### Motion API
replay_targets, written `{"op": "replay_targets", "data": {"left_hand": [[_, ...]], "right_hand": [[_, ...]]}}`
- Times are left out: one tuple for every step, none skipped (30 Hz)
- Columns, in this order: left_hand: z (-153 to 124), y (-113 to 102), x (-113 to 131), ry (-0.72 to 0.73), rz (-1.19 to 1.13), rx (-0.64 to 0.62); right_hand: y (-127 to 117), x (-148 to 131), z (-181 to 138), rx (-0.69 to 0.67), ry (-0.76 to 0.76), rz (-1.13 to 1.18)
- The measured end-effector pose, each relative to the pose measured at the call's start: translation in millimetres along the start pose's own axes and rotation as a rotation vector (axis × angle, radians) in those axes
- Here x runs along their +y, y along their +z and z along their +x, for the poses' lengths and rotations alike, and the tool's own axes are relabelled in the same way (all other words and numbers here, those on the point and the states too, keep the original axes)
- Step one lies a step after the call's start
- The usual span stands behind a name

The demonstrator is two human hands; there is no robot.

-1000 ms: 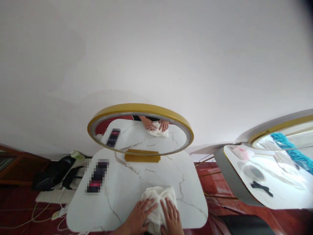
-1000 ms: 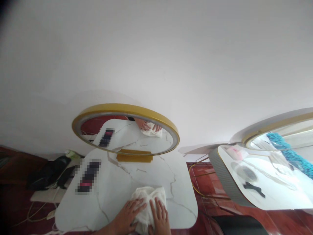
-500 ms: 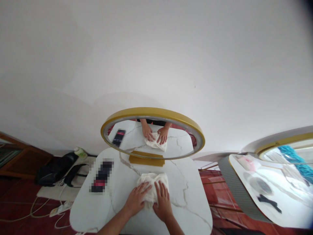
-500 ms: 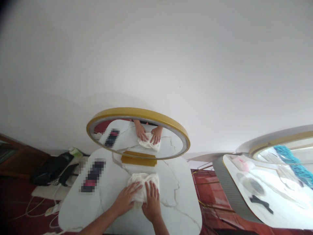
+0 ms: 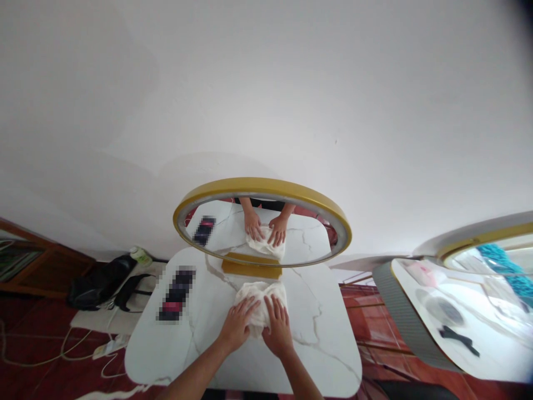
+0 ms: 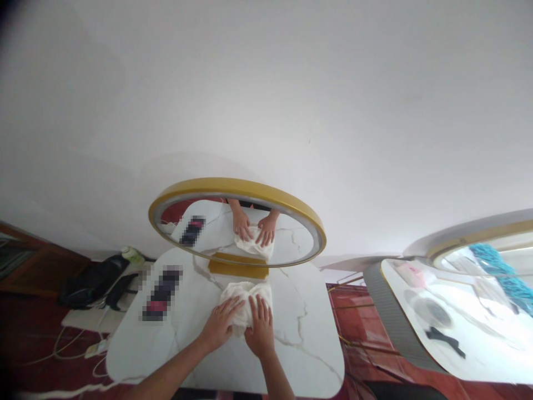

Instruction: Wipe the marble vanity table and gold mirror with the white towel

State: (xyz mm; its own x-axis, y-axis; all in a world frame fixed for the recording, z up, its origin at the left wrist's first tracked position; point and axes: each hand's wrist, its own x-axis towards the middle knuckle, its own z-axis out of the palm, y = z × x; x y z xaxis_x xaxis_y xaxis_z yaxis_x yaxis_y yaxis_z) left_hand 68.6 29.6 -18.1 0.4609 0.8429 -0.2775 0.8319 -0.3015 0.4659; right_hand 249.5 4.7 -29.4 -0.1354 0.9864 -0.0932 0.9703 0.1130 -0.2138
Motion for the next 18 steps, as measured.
{"op": "replay_targets", "data": {"left_hand": [[-7.3, 0.9, 0.1, 0.004, -0.011, -0.005], [-15.5, 2.4, -0.1, 0.010, -0.023, -0.013], [-24.5, 4.7, -0.9, 0.021, -0.037, -0.026], [-34.0, 7.6, -2.0, 0.035, -0.051, -0.042], [-43.8, 11.0, -3.6, 0.053, -0.065, -0.063], [-53.5, 14.7, -5.5, 0.071, -0.077, -0.083], [-62.8, 18.3, -7.7, 0.085, -0.088, -0.108], [-71.3, 21.5, -9.9, 0.098, -0.099, -0.135], [-78.7, 24.0, -12.1, 0.106, -0.111, -0.160], [-84.8, 25.6, -14.1, 0.114, -0.123, -0.184], [-89.5, 26.2, -15.9, 0.118, -0.136, -0.205], [-92.5, 25.9, -17.3, 0.116, -0.145, -0.220], [-94.2, 24.9, -18.4, 0.111, -0.149, -0.232], [-94.5, 23.5, -19.2, 0.103, -0.148, -0.235], [-93.9, 22.0, -20.0, 0.092, -0.140, -0.232], [-92.4, 20.6, -20.9, 0.078, -0.127, -0.222], [-90.3, 19.5, -22.0, 0.062, -0.110, -0.207], [-87.9, 18.7, -23.3, 0.046, -0.093, -0.188]], "right_hand": [[-0.1, -1.7, -6.7, -0.001, -0.011, 0.001], [0.3, -3.5, -14.7, -0.004, -0.021, 0.002], [1.2, -5.0, -23.6, -0.012, -0.034, 0.006], [2.8, -6.1, -33.5, -0.023, -0.047, 0.012], [5.0, -6.7, -43.8, -0.039, -0.059, 0.020], [7.8, -6.5, -54.3, -0.062, -0.075, 0.030], [11.1, -5.7, -64.4, -0.092, -0.091, 0.043], [14.6, -4.3, -73.5, -0.130, -0.108, 0.058], [18.1, -2.5, -81.4, -0.175, -0.123, 0.072], [21.3, -0.5, -87.5, -0.220, -0.132, 0.083], [23.8, 1.4, -91.9, -0.262, -0.139, 0.092], [25.6, 2.9, -94.5, -0.292, -0.140, 0.098], [26.4, 3.8, -95.5, -0.308, -0.138, 0.102], [26.4, 4.0, -95.0, -0.311, -0.137, 0.105], [25.6, 3.3, -93.3, -0.305, -0.141, 0.108], [24.4, 1.9, -90.6, -0.292, -0.146, 0.111], [23.0, -0.2, -87.1, -0.276, -0.153, 0.113], [21.7, -2.9, -82.7, -0.260, -0.161, 0.115]]}}
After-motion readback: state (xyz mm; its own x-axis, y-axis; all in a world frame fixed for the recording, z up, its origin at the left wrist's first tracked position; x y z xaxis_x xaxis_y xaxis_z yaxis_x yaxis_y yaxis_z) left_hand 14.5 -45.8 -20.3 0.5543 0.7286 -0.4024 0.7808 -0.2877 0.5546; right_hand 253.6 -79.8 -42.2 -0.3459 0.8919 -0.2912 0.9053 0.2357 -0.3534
